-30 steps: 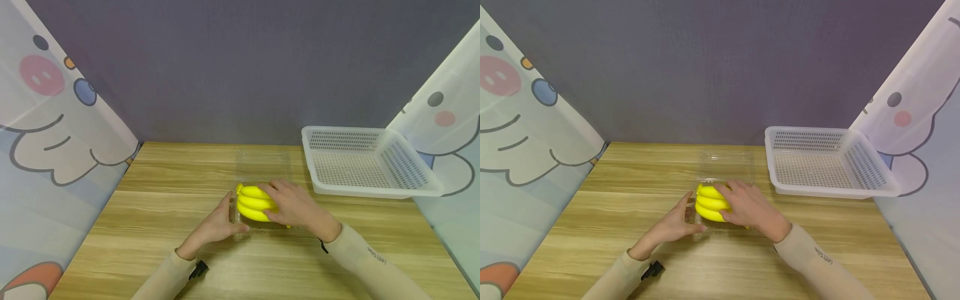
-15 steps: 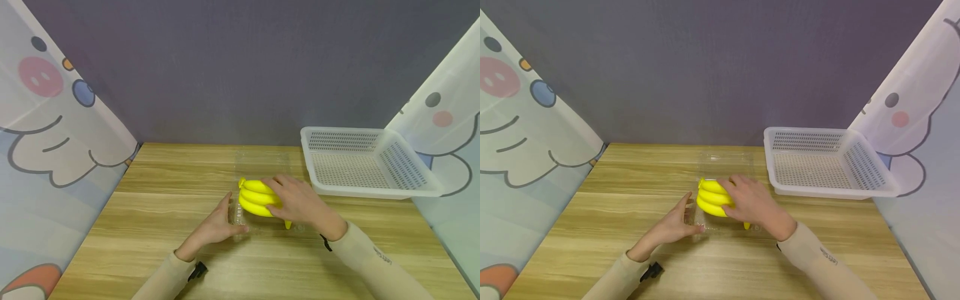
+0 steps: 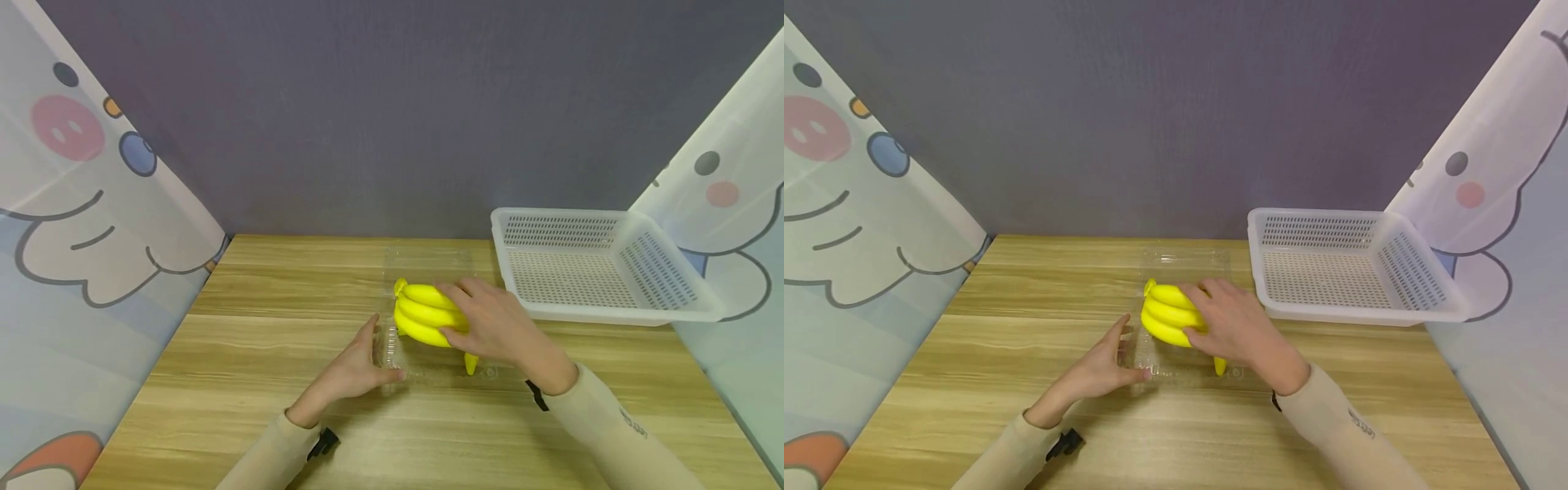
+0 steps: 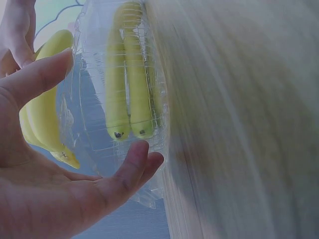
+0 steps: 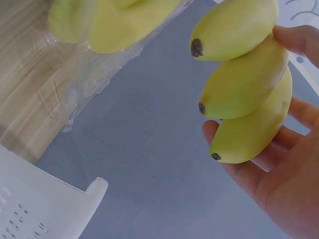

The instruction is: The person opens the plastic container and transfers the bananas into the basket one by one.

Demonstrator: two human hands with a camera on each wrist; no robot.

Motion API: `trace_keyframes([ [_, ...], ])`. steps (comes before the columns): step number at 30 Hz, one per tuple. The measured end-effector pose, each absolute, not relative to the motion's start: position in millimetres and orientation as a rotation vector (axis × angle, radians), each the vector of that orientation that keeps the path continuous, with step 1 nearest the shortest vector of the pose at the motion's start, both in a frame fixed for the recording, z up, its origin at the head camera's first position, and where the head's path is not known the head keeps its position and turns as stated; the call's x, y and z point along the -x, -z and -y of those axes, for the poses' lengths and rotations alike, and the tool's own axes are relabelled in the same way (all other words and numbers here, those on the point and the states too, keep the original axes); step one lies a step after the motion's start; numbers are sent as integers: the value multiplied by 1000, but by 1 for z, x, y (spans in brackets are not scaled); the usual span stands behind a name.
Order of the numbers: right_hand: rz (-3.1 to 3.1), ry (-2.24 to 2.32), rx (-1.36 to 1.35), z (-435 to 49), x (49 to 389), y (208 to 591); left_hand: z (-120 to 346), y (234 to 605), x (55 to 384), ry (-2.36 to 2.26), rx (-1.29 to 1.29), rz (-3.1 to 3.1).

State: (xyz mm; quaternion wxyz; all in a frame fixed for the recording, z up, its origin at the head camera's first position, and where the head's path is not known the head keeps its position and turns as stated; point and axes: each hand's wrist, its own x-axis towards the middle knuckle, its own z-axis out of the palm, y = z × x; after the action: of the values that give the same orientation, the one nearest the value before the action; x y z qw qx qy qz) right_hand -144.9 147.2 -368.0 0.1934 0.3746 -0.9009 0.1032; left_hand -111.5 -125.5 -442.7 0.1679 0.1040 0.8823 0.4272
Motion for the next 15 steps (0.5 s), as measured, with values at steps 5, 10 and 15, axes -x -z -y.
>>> trace_keyframes([
  [5,2578,-366,-988,-149,142,364,125,443,111,-1214,-290,-2514],
  [10,2572,-409,-957,-153,141,357,125,443,112,-1205,-280,-2520],
  [15,2551,-425,-944,-159,142,351,124,442,112,-1190,-274,-2534],
])
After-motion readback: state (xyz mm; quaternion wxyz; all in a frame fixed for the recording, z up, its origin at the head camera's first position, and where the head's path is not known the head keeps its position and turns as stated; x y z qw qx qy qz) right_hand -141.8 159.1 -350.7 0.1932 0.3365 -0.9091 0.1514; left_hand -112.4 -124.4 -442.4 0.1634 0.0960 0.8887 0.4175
